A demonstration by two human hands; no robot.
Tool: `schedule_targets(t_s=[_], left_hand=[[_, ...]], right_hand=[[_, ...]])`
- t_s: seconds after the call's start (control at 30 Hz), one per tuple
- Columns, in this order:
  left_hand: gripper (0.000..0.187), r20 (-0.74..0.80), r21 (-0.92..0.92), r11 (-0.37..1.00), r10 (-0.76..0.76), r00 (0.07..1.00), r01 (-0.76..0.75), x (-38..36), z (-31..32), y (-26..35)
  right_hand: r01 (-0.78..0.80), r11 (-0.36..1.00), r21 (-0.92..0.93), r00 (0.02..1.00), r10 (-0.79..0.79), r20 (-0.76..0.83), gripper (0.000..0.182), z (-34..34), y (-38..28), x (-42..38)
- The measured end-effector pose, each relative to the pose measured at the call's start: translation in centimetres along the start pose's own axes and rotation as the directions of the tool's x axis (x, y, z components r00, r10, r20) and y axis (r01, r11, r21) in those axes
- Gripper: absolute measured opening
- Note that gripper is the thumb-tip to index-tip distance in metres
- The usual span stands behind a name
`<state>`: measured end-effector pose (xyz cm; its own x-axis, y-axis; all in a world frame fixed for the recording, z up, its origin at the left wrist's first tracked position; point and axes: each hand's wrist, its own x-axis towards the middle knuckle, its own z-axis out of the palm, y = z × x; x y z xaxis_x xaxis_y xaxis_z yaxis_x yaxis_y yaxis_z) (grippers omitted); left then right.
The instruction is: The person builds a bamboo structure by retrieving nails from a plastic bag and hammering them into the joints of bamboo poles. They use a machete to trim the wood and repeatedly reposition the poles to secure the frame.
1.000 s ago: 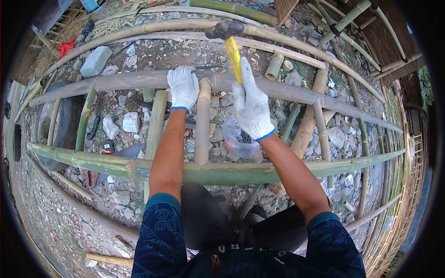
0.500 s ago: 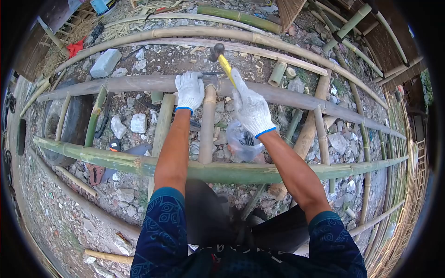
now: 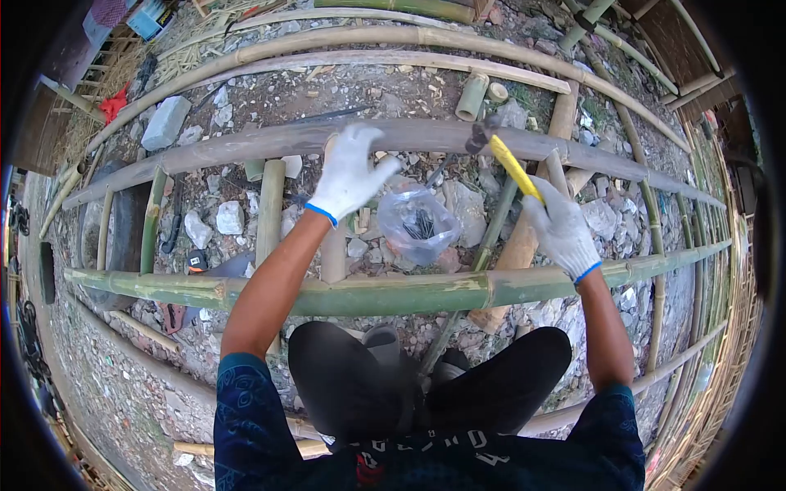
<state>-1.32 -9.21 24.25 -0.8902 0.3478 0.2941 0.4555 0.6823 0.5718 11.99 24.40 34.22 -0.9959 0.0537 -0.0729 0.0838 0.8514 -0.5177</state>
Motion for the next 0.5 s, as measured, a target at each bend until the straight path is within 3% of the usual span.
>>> schedule_targets(t_s=[0.03, 0.07, 0.13, 0.2, 0.23, 0.27, 0.3, 0.33, 0.37, 0.4, 0.43, 0.47, 0.5], left_hand=[[0.081, 0.311, -0.072, 0.993, 0.111, 0.944, -0.093, -0.3, 1.0, 1.6], [0.11, 0.519, -0.032, 0.987, 0.15, 0.842, -0.156, -0.6, 2.4, 2.9], [0.144, 0.737, 0.17, 0.978, -0.046, 0.674, -0.12, -0.9, 6.3, 4.6], [0.161, 0.799, 0.423, 0.906, -0.367, 0.477, -0.011, -0.6, 10.3, 5.5], [0.102, 0.656, 0.378, 0.857, -0.515, 0.551, 0.352, -1.6, 16.6, 2.8], [0.051, 0.483, 0.184, 0.742, -0.64, 0.598, 0.645, -2.5, 22.7, 0.3], [0.033, 0.399, 0.215, 0.846, -0.532, 0.747, 0.488, -3.2, 21.3, 2.7], [0.033, 0.42, 0.167, 0.857, -0.509, 0.751, 0.488, -3.5, 19.6, 4.5], [0.034, 0.289, 0.102, 0.853, -0.517, 0.806, 0.511, -4.6, 21.7, 4.4], [0.035, 0.328, 0.127, 0.826, -0.558, 0.762, 0.55, -4.0, 19.2, 5.9], [0.036, 0.336, 0.044, 0.816, -0.555, 0.761, 0.576, -3.8, 18.3, 6.3], [0.037, 0.35, -0.043, 0.799, -0.551, 0.758, 0.6, -4.0, 17.7, 6.9], [0.036, 0.308, -0.11, 0.74, -0.609, 0.731, 0.663, -3.8, 14.8, 8.4]], right_hand=[[0.018, 0.999, -0.03, 0.998, -0.019, -0.058, 0.043, -1.1, 1.8, -1.4], [-0.118, 0.993, -0.014, 0.993, 0.118, -0.01, 0.041, -2.3, 2.7, -2.4], [-0.2, 0.978, 0.054, 0.978, 0.203, -0.047, 0.033, -4.2, 3.1, -5.5], [-0.261, 0.961, 0.094, 0.956, 0.27, -0.114, 0.025, -5.3, 4.0, -9.1], [-0.204, 0.974, 0.097, 0.96, 0.219, -0.173, 0.025, -5.8, 4.0, -11.2], [-0.353, 0.893, 0.277, 0.924, 0.379, -0.043, 0.032, -6.8, 5.8, -14.0], [-0.471, 0.811, 0.346, 0.855, 0.517, -0.047, 0.024, -7.8, 3.8, -16.0], [-0.485, 0.735, 0.474, 0.832, 0.555, -0.01, 0.028, -8.4, 4.4, -18.9], [-0.499, 0.692, 0.522, 0.813, 0.583, 0.004, 0.024, -9.0, 4.8, -21.5], [-0.548, 0.668, 0.503, 0.789, 0.613, 0.045, 0.022, -9.6, 5.8, -24.2], [-0.572, 0.576, 0.584, 0.685, 0.727, -0.046, 0.021, -9.9, 2.6, -25.4], [-0.64, 0.659, 0.395, 0.736, 0.673, 0.069, 0.028, -12.5, -1.2, -26.3], [-0.652, 0.636, 0.412, 0.719, 0.691, 0.071, 0.026, -12.8, -1.6, -28.2]])
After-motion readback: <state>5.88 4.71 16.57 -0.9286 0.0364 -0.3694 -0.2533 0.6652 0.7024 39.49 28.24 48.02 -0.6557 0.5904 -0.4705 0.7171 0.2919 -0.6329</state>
